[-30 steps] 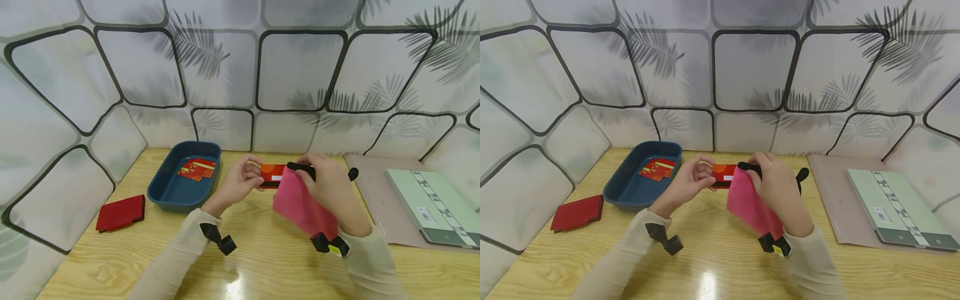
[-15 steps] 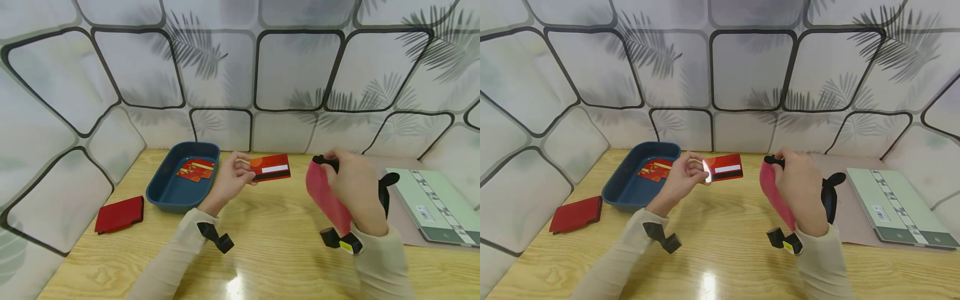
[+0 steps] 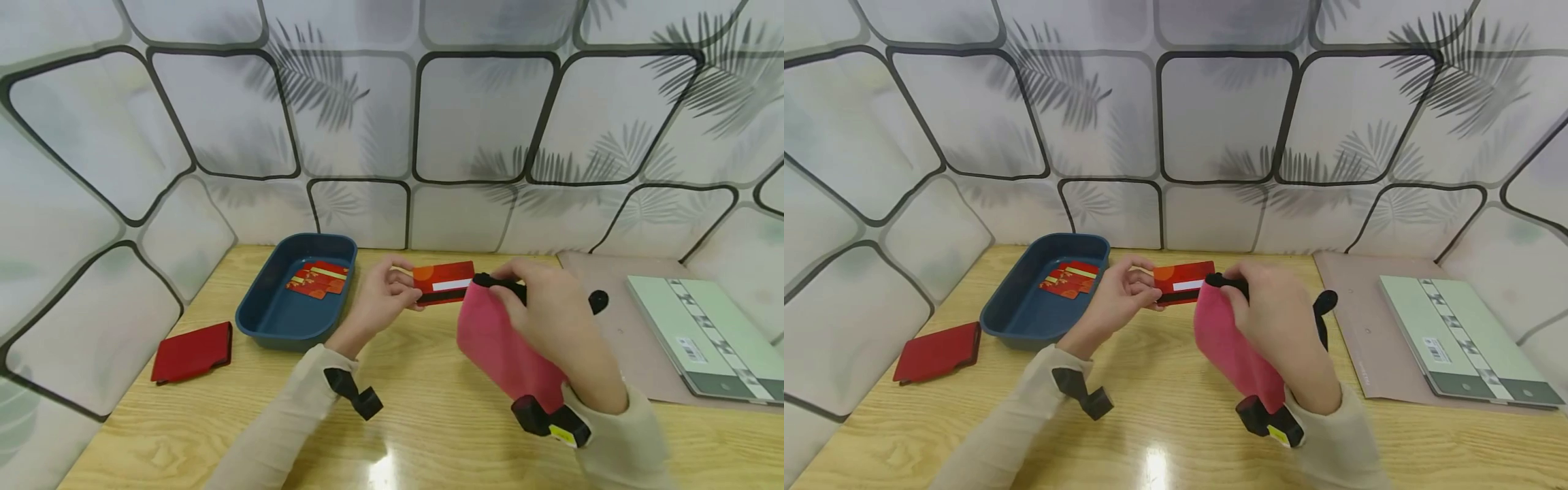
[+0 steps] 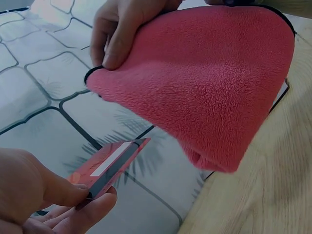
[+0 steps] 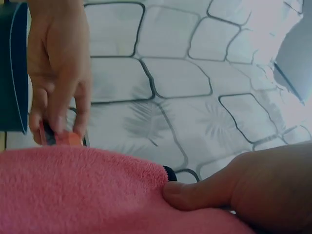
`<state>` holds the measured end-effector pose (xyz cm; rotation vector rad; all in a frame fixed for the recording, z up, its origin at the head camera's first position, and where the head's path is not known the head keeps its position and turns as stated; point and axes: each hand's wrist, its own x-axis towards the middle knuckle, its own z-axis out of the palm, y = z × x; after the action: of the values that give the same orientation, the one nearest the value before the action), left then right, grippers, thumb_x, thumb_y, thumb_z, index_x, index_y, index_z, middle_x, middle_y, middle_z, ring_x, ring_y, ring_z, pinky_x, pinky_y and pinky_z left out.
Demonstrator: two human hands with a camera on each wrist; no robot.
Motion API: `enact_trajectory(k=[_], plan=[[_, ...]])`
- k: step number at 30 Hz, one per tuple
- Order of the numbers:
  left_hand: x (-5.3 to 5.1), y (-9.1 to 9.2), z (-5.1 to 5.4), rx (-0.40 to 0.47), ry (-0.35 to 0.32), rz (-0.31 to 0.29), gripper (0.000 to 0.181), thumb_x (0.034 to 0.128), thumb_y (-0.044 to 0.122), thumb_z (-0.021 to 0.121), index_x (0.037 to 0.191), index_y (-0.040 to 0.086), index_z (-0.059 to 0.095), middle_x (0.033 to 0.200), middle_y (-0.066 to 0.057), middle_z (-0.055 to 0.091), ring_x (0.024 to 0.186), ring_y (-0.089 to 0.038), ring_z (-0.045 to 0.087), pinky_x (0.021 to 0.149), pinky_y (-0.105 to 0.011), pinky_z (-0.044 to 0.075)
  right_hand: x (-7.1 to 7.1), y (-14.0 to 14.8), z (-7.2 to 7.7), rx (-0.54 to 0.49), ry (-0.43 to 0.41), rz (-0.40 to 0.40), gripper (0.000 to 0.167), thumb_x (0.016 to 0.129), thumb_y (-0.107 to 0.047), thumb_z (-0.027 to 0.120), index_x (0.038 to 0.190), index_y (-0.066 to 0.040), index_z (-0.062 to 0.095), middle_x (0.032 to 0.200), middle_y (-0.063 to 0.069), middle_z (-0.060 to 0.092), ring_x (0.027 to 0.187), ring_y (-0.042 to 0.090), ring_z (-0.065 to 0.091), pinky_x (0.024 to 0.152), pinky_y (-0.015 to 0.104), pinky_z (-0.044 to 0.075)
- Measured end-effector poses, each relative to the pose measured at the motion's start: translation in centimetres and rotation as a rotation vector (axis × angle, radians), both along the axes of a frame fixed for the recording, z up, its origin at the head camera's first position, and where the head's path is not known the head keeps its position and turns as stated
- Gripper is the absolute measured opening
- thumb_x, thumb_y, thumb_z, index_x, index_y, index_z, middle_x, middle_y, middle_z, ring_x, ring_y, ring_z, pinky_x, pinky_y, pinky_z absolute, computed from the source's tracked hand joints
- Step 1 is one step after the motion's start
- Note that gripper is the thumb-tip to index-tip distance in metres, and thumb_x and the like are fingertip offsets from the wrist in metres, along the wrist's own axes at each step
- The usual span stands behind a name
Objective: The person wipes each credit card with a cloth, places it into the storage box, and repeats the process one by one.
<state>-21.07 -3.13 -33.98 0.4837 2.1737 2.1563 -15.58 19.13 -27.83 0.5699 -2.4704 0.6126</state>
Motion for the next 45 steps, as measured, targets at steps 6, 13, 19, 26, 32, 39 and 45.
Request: enact_trajectory(k=[6, 13, 19, 26, 32, 39, 45], plan=[[0.1, 0.5, -0.1, -0.025, -0.015, -0.018, 0.034, 0.0861, -0.015, 0.057, 0.117, -0.005, 0.048, 0.088, -0.018, 0.057, 0.068, -0.013, 0.061, 0.07, -0.039, 0.059, -0.2, -1.9, -0.9, 0.012, 0.003, 0.1, 0.011, 0.082, -0.007, 0.073, 0.093, -0.005, 0.07, 0.089, 0.007, 0.072, 0.082, 0.024, 0.067, 0.073, 0.041, 0.053], [0.2, 0.9, -0.1, -0.118, 0.032, -0.068, 0.032, 0.0861, -0.016, 0.053, 0.116, -0.005, 0.05, 0.094, -0.023, 0.063, 0.068, -0.009, 0.062, 0.066, -0.027, 0.056, -1.5, -3.2, -2.5, 0.006, 0.031, 0.187, 0.014, 0.082, -0.005, 0.074, 0.096, -0.005, 0.071, 0.093, 0.009, 0.072, 0.087, 0.026, 0.067, 0.078, 0.043, 0.054], [0.2, 0.8, 0.0, -0.149, 0.082, -0.105, 0.033, 0.0851, -0.017, 0.05, 0.116, -0.005, 0.052, 0.099, -0.027, 0.063, 0.071, -0.007, 0.061, 0.063, -0.021, 0.048, -2.4, -3.7, -3.6, -0.032, 0.069, 0.177, 0.016, 0.08, -0.005, 0.076, 0.096, -0.008, 0.072, 0.091, 0.006, 0.068, 0.083, 0.025, 0.066, 0.071, 0.041, 0.054], [0.2, 0.8, 0.1, -0.148, 0.085, -0.104, 0.033, 0.0865, -0.015, 0.051, 0.117, -0.004, 0.051, 0.099, -0.026, 0.064, 0.07, -0.008, 0.062, 0.065, -0.024, 0.052, -3.1, -3.5, -3.9, -0.046, 0.054, 0.127, 0.016, 0.08, -0.008, 0.077, 0.095, -0.009, 0.07, 0.091, 0.005, 0.065, 0.08, 0.025, 0.066, 0.066, 0.041, 0.054], [0.1, 1.1, 0.0, -0.101, 0.097, -0.115, 0.034, 0.0847, -0.018, 0.05, 0.116, -0.006, 0.049, 0.096, -0.03, 0.063, 0.068, -0.009, 0.063, 0.067, -0.031, 0.057, -3.1, -2.6, -3.4, -0.046, 0.019, 0.069, 0.016, 0.08, -0.007, 0.076, 0.095, -0.008, 0.07, 0.092, 0.005, 0.067, 0.083, 0.027, 0.066, 0.069, 0.043, 0.053], [0.3, 1.1, 0.1, -0.06, 0.064, -0.095, 0.033, 0.0859, -0.017, 0.056, 0.116, -0.006, 0.048, 0.096, -0.03, 0.061, 0.072, -0.012, 0.064, 0.069, -0.033, 0.058, -3.0, -1.5, -3.0, -0.057, 0.041, 0.016, 0.016, 0.08, -0.005, 0.076, 0.095, -0.006, 0.069, 0.091, 0.008, 0.066, 0.079, 0.027, 0.066, 0.067, 0.043, 0.052], [0.3, 0.4, 0.3, -0.022, 0.031, -0.1, 0.034, 0.0878, -0.017, 0.053, 0.119, -0.006, 0.045, 0.086, -0.013, 0.056, 0.069, -0.012, 0.059, 0.071, -0.036, 0.058, -3.5, -0.5, -2.7, -0.067, 0.079, -0.014, 0.017, 0.08, -0.004, 0.076, 0.095, -0.005, 0.069, 0.091, 0.009, 0.067, 0.082, 0.03, 0.065, 0.07, 0.046, 0.051]])
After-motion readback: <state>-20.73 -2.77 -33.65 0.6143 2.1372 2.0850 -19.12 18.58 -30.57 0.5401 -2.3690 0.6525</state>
